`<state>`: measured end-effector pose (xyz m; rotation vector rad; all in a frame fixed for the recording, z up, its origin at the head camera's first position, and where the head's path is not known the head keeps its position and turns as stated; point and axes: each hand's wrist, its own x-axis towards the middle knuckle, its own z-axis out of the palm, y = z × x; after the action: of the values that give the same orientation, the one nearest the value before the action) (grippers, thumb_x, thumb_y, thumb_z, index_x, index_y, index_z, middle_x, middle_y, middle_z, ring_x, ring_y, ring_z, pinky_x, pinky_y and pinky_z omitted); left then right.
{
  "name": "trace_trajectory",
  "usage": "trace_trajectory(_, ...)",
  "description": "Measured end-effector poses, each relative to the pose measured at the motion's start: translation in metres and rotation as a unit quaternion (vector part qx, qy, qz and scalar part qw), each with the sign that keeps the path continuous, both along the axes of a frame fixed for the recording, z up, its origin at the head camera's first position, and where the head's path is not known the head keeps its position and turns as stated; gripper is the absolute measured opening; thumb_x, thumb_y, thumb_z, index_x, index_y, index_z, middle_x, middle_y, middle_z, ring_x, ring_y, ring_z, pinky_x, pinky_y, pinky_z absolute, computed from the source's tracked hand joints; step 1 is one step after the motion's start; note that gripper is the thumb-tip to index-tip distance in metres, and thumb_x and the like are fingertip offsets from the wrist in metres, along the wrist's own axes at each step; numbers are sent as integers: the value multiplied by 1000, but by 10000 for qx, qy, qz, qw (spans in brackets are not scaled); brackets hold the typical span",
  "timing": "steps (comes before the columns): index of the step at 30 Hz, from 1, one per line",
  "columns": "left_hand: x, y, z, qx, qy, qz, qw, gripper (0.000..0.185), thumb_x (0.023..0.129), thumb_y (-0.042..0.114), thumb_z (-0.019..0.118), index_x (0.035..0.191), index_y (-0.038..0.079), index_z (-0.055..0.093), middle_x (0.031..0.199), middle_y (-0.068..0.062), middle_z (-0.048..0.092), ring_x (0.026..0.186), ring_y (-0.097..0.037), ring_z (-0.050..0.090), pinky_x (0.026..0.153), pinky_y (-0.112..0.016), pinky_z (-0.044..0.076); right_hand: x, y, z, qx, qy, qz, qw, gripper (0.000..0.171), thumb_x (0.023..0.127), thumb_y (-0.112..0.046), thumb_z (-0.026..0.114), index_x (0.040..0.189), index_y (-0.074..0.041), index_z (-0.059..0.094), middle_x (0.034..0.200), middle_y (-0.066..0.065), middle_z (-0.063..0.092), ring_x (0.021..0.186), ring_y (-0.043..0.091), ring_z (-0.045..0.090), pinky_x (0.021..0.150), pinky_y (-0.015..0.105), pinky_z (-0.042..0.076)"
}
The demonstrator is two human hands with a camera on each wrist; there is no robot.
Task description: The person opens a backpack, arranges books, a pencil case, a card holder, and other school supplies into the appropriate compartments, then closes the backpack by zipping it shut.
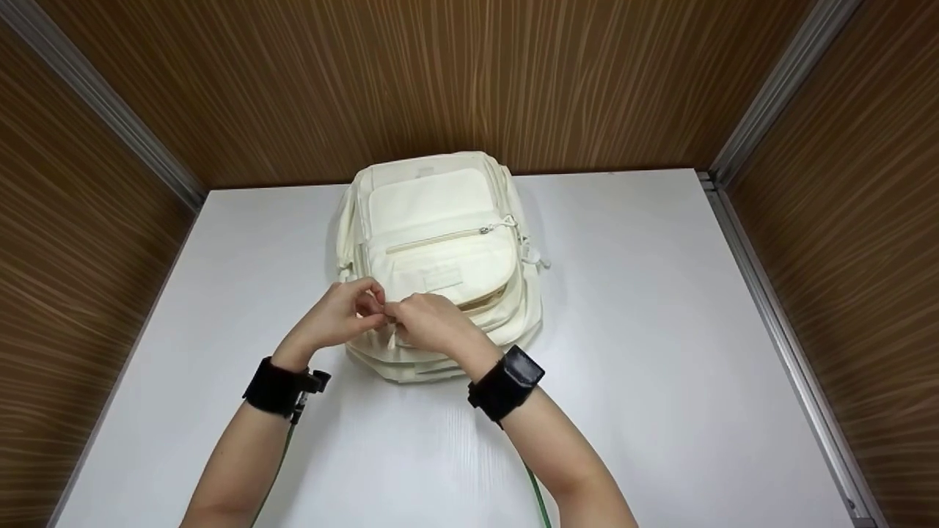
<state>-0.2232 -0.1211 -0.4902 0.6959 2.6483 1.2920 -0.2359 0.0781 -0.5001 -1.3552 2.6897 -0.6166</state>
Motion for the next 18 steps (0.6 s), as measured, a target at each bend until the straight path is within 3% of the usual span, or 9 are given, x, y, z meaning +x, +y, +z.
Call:
trace_trajectory(5,-3,-6,-7,-3,746,-140,9971,19,79,1,76,96,4,67,91,-3,69,88,-18,64,80,-32,50,-1,2,-4,-119,-43,56,9999,8,87,-6,63,87,-15,63,65,-9,52,55,7,48,53,26,43)
trace_trajectory(9,-6,-9,-13,-102,1000,-245,9946,31,75,-10,72,103,4,71,111,-4,66,111,-20,57,97,-31,43,-2,4,-7,-308,-106,161,9993,9,88,-5,63,90,-14,66,65,-9,53,56,5,47,53,24,42)
trace_trajectory(12,-7,-9,-17,-458,1169,-117,9920,36,75,-12,73,107,4,72,124,-5,63,127,-21,48,108,-33,35,-2,5,-9,-446,-318,154,9984,13,86,-2,61,91,-12,67,68,-8,55,57,5,48,53,24,43)
trace_trajectory(16,-9,-7,-22,-952,1541,40,9834,35,76,-2,79,110,6,72,134,-9,59,138,-28,39,114,-45,25,-1,4,-11,-532,-629,-92,9966,15,85,-3,57,92,-10,68,69,-8,58,56,5,49,52,25,43)
trace_trajectory(18,-9,-5,-25,-1037,1657,53,9807,35,77,2,80,110,7,73,136,-9,57,138,-31,38,113,-52,24,0,2,-12,-576,-666,-283,9957,11,89,-9,58,91,-11,68,68,-8,58,55,5,50,51,25,43)
